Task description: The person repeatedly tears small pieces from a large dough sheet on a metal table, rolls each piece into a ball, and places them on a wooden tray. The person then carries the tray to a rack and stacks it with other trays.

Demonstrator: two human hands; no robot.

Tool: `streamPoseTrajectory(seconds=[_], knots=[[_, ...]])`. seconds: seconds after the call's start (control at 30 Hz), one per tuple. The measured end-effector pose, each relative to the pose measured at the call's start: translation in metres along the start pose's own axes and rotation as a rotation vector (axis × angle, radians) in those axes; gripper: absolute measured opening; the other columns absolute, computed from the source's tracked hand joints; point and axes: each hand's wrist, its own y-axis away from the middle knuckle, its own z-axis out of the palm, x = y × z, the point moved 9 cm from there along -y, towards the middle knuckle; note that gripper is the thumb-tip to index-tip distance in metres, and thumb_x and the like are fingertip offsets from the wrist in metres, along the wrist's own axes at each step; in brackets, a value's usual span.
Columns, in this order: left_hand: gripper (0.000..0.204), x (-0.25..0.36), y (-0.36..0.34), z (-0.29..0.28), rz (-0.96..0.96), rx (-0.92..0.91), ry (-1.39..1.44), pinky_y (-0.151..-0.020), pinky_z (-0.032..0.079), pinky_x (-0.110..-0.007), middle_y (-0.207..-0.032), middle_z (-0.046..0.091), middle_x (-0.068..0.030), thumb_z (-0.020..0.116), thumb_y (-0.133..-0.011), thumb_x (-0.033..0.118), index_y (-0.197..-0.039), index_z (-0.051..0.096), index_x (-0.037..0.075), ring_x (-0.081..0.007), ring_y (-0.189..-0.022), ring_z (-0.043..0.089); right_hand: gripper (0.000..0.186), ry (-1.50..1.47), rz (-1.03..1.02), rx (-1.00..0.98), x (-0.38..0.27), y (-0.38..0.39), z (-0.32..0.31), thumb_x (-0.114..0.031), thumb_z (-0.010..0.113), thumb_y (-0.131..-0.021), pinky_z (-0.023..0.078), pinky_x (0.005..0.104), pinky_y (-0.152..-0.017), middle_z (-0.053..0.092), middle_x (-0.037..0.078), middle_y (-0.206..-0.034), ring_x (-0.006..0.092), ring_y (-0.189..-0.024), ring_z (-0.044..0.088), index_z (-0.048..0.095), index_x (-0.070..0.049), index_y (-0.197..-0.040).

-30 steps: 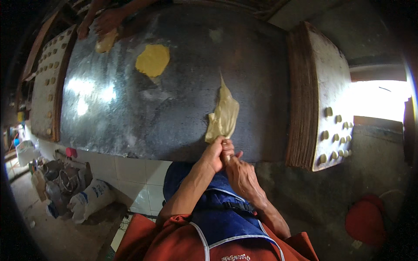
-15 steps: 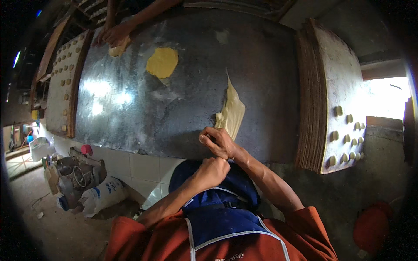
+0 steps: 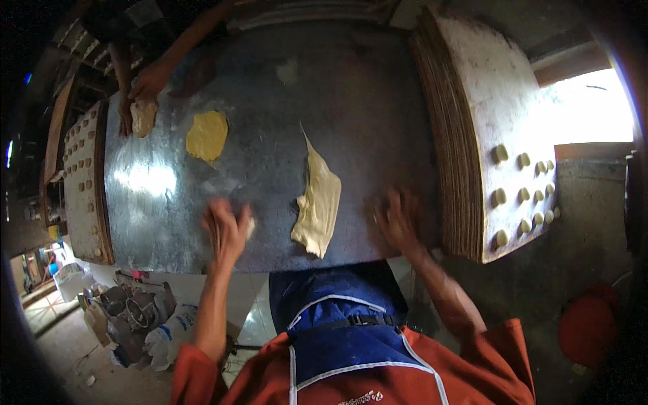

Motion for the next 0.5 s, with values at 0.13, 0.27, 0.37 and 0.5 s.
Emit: streamPoseTrajectory(seconds=[0.13, 0.27, 0.37, 0.5], knots=[[0.033, 0.076, -0.026, 0.036, -0.041, 0.241, 0.335, -0.087, 0.043, -0.047, -0.099, 0.049, -0.0184, 0.067, -0.097, 0.014, -0.112, 0.043, -0.002, -0.0347, -0.091, 0.053, 0.044, 0.017, -0.136, 0.279, -0.069, -0.025, 0.028, -0.025, 0.074, -0.092, 0.045, 0.0597, -0.093, 0.056, 0.03, -0.116, 0.0501, -0.108, 0.054, 0.058, 0.006, -0.119], [0.031, 0.068, 0.034, 0.015, 0.231, 0.182, 0.534, -0.08, 0.045, -0.044, -0.096, 0.047, -0.0141, 0.067, -0.095, 0.005, -0.111, 0.041, 0.0, -0.0313, -0.084, 0.052, 0.024, -0.561, -0.136, -0.314, -0.017, 0.063, 0.072, -0.014, 0.072, -0.092, 0.046, 0.0511, -0.081, 0.059, 0.023, -0.108, 0.0414, -0.095, 0.057, 0.062, 0.004, -0.105], [0.031, 0.016, -0.029, 0.0, 0.048, 0.145, 0.418, -0.076, 0.046, -0.042, -0.095, 0.047, -0.0138, 0.068, -0.095, 0.004, -0.109, 0.04, 0.001, -0.029, -0.083, 0.052, 0.021, -0.365, -0.014, -0.077, 0.016, -0.003, 0.045, -0.018, 0.065, -0.098, 0.048, 0.0481, -0.086, 0.061, 0.022, -0.1, 0.0392, -0.09, 0.059, 0.065, 0.001, -0.106], [0.026, 0.075, -0.018, 0.017, -0.011, 0.233, 0.546, -0.073, 0.045, -0.04, -0.094, 0.048, -0.0138, 0.064, -0.097, 0.002, -0.106, 0.04, 0.003, -0.0273, -0.078, 0.052, 0.023, -0.091, -0.21, 0.148, -0.045, 0.007, 0.04, -0.022, 0.061, -0.102, 0.052, 0.0455, -0.091, 0.061, 0.021, -0.101, 0.037, -0.099, 0.059, 0.066, -0.001, -0.108]])
